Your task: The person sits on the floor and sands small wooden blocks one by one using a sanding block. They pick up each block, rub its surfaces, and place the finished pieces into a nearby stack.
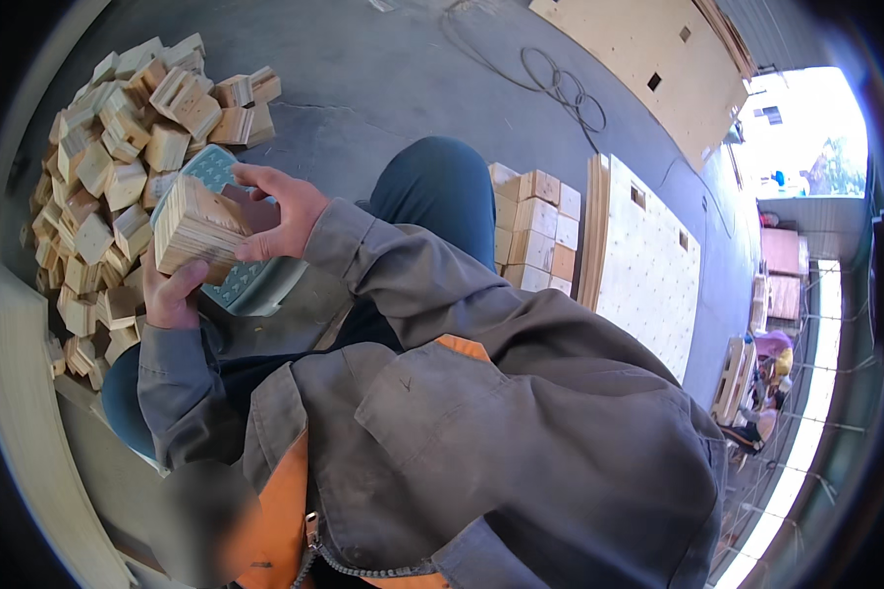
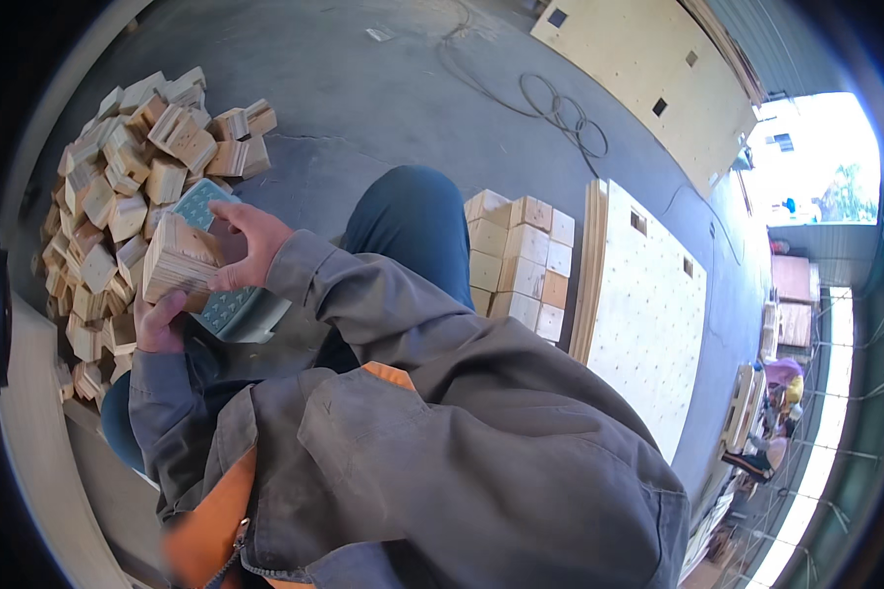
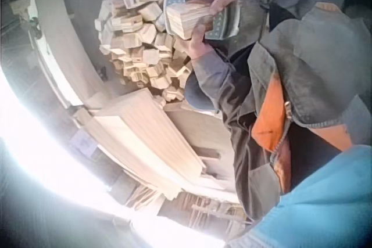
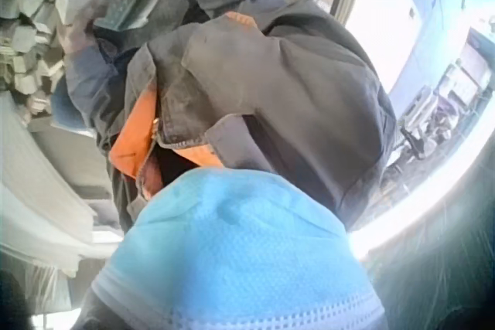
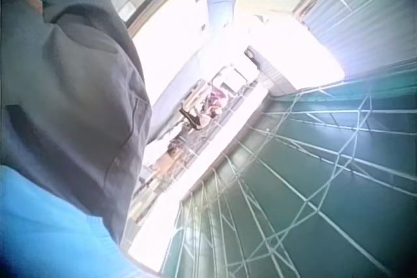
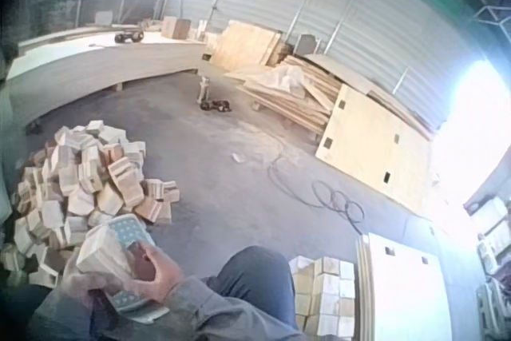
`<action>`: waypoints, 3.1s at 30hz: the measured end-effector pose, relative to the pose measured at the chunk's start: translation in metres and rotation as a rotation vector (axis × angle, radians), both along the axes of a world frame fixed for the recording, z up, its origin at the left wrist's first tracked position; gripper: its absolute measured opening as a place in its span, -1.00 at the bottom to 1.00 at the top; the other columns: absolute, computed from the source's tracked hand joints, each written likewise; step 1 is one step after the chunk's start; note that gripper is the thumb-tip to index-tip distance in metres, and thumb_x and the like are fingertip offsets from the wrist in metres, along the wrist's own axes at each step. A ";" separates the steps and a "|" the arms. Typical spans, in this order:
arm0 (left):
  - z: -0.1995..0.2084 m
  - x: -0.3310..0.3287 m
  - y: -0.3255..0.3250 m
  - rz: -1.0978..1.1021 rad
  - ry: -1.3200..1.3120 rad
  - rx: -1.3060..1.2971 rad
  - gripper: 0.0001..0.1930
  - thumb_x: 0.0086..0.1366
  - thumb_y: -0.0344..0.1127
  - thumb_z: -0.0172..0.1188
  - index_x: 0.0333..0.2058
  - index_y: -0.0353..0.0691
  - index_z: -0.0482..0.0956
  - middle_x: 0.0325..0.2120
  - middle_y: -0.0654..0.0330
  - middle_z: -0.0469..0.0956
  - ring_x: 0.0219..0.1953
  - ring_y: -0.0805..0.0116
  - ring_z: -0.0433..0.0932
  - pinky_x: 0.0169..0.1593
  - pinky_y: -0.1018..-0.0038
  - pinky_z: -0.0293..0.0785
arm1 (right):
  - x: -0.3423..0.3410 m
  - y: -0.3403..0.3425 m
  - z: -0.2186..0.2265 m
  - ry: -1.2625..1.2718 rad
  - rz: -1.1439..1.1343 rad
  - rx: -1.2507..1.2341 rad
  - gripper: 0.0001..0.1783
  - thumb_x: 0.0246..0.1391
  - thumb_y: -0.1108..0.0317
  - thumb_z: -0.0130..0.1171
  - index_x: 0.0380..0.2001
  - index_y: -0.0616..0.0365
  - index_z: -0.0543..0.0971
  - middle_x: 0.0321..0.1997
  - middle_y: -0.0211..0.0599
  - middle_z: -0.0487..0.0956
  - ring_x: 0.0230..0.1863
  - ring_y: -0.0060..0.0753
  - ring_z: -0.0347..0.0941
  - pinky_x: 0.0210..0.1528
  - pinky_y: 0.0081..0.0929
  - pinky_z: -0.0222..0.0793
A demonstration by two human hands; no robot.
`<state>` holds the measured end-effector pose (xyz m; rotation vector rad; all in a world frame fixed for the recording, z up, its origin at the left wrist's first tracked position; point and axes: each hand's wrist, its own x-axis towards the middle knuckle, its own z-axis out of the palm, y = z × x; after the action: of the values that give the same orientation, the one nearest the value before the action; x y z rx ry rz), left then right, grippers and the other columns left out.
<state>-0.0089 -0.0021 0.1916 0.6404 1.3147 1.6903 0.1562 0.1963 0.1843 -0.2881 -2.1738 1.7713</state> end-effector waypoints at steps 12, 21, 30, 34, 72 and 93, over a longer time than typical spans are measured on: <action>-0.015 0.009 0.015 -0.151 0.031 0.059 0.13 -0.20 -0.48 0.51 0.44 -0.30 0.19 0.28 0.02 0.46 0.33 0.07 0.47 0.40 0.16 0.40 | 0.015 0.002 0.001 0.022 0.086 -0.173 0.32 -0.22 0.26 0.68 0.57 0.13 0.11 0.41 -0.05 0.42 0.40 -0.19 0.35 0.36 -0.18 0.39; -0.010 0.012 0.022 -0.132 0.005 0.071 0.14 -0.23 -0.48 0.52 0.44 -0.29 0.21 0.29 0.04 0.47 0.34 0.08 0.46 0.42 0.18 0.34 | 0.014 0.009 0.001 0.015 0.070 0.026 0.42 -0.29 0.37 0.67 0.60 0.09 0.00 0.47 -0.07 0.38 0.45 -0.15 0.33 0.35 -0.17 0.41; -0.011 0.010 0.019 -0.117 -0.005 0.090 0.20 -0.24 -0.53 0.61 0.47 -0.27 0.20 0.31 0.11 0.47 0.37 0.17 0.43 0.44 0.22 0.30 | 0.016 0.007 0.011 0.013 0.093 -0.060 0.44 -0.29 0.11 0.67 0.61 0.08 0.02 0.50 -0.11 0.40 0.48 -0.14 0.33 0.39 -0.07 0.27; -0.012 0.011 0.016 -0.121 -0.039 0.110 0.22 -0.23 -0.55 0.63 0.48 -0.25 0.19 0.33 0.11 0.45 0.39 0.18 0.41 0.46 0.22 0.28 | 0.015 0.006 0.016 -0.010 0.102 -0.111 0.44 -0.30 0.12 0.67 0.61 0.07 0.04 0.49 -0.12 0.41 0.48 -0.15 0.33 0.40 -0.07 0.27; -0.065 -0.017 0.025 0.222 0.069 -0.437 -0.46 0.39 -0.28 0.37 0.29 -0.21 0.47 0.12 0.24 0.60 0.10 0.37 0.60 0.12 0.38 0.51 | 0.435 0.002 -0.300 -0.450 -0.946 -0.419 -0.18 -0.28 0.16 0.68 0.09 0.26 0.61 0.03 -0.12 0.74 0.04 -0.26 0.71 0.15 -0.35 0.59; -0.123 -0.020 0.020 0.137 0.211 -0.711 -0.47 0.41 -0.27 0.33 0.31 -0.17 0.46 0.13 0.25 0.61 0.08 0.36 0.63 0.07 0.39 0.56 | 0.380 -0.040 -0.315 -1.553 -1.004 -0.498 0.01 -0.13 -0.04 0.56 0.34 0.11 0.35 0.41 0.04 0.40 0.46 0.13 0.31 0.44 -0.06 0.32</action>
<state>-0.0288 0.0179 0.0689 0.3087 2.0018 1.1435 0.5363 0.1562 -0.1307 -2.9284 -1.3040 1.3512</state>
